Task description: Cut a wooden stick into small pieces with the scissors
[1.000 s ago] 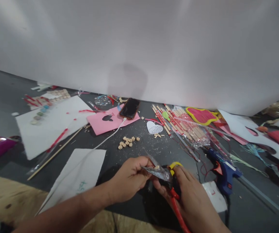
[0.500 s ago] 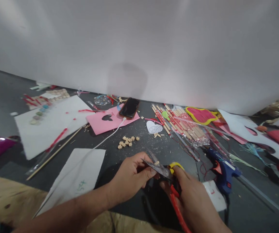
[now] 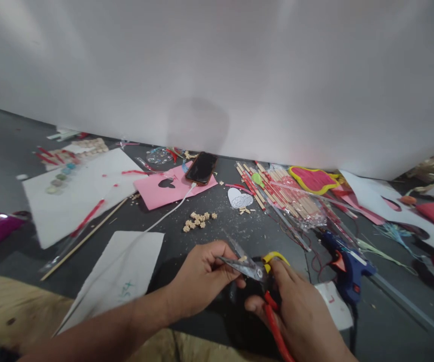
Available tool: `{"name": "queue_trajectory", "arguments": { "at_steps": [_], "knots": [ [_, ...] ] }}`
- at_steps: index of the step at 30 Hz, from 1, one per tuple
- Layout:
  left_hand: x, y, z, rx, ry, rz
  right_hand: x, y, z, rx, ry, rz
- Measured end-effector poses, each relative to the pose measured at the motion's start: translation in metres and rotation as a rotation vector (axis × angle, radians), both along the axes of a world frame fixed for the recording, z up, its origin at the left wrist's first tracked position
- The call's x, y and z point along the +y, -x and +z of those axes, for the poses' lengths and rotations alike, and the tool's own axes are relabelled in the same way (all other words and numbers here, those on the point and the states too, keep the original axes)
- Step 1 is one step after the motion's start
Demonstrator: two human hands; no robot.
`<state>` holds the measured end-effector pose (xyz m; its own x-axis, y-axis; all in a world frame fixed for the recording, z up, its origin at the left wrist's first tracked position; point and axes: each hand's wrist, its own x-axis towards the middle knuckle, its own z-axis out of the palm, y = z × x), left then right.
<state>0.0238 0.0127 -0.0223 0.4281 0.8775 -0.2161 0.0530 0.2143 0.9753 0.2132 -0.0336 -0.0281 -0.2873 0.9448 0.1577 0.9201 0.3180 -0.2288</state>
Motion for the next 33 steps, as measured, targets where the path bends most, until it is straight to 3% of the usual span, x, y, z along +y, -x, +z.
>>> {"name": "queue_trajectory", "arguments": {
  "at_steps": [7,17,23,33],
  "knots": [
    [-0.002,0.000,0.000,-0.034,0.002,-0.013,-0.003,0.001,-0.001,-0.062,0.018,0.015],
    [-0.001,0.003,-0.001,-0.067,-0.019,-0.049,0.000,0.006,0.010,0.040,0.048,-0.014],
    [-0.001,0.003,0.004,-0.004,-0.182,0.004,0.000,0.005,0.007,0.068,0.050,0.011],
    [-0.001,0.001,0.003,-0.014,-0.167,0.048,0.001,0.005,0.003,0.034,0.033,-0.008]
  ]
}}
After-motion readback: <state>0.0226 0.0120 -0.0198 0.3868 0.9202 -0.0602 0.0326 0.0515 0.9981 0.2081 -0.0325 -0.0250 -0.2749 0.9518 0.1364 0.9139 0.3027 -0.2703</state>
